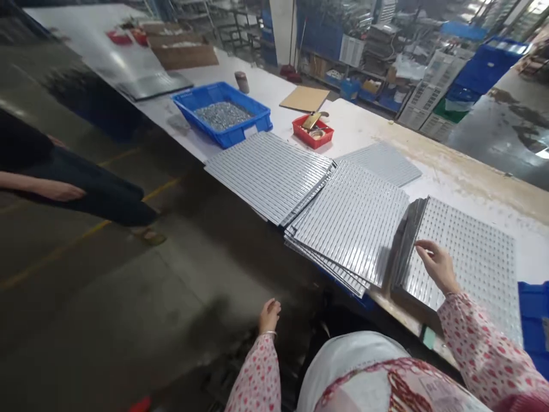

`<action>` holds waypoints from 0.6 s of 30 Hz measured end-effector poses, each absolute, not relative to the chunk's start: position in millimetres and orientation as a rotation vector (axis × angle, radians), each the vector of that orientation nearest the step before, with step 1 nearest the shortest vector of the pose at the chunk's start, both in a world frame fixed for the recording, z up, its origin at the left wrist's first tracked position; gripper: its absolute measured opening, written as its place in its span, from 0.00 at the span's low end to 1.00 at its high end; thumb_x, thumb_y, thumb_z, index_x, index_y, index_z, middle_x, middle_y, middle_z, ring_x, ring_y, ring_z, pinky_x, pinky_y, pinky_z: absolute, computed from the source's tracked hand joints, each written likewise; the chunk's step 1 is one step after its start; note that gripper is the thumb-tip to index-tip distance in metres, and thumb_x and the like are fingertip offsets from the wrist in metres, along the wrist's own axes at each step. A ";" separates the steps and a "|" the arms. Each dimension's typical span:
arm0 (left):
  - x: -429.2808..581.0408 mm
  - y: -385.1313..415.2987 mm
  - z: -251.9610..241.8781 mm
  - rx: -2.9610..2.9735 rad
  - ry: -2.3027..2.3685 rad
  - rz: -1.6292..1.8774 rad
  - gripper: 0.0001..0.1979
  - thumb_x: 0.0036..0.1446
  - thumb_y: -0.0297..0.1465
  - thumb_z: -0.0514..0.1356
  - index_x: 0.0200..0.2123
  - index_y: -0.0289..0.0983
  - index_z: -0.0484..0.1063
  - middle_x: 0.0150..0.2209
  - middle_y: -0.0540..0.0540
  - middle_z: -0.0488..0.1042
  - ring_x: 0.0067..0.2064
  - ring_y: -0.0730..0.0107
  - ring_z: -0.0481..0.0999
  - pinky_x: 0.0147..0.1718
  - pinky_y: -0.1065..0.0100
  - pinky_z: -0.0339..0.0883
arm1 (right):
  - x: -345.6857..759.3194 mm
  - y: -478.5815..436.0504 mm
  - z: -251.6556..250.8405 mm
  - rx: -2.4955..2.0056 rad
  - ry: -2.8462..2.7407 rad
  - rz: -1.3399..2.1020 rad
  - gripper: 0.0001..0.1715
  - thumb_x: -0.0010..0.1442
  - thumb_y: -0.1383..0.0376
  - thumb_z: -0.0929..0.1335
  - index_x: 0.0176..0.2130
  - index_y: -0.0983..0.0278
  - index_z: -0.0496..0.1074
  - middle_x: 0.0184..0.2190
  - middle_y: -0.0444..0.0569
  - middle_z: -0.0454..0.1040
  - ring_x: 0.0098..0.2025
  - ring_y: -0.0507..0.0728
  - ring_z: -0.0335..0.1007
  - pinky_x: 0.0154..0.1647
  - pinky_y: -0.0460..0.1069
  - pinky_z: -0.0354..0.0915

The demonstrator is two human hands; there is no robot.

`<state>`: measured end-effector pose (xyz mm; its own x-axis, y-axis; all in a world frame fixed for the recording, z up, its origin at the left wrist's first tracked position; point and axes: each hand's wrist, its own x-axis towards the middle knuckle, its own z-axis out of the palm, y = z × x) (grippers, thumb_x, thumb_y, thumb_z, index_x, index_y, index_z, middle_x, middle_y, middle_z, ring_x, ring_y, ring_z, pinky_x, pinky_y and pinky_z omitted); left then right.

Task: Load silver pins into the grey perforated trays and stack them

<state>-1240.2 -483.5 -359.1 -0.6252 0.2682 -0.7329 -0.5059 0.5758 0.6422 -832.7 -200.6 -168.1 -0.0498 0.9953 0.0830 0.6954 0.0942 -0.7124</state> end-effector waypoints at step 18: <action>-1489.8 -255.4 -205.3 -0.130 1.701 1.598 0.11 0.62 0.41 0.57 0.44 0.43 0.68 0.50 0.41 0.72 0.55 0.64 0.72 0.49 0.62 0.70 | -1058.3 -117.7 -169.7 -1.440 -1.626 1.076 0.31 0.54 0.40 0.67 0.39 0.64 0.75 0.37 0.55 0.79 0.33 0.60 0.74 0.33 0.52 0.69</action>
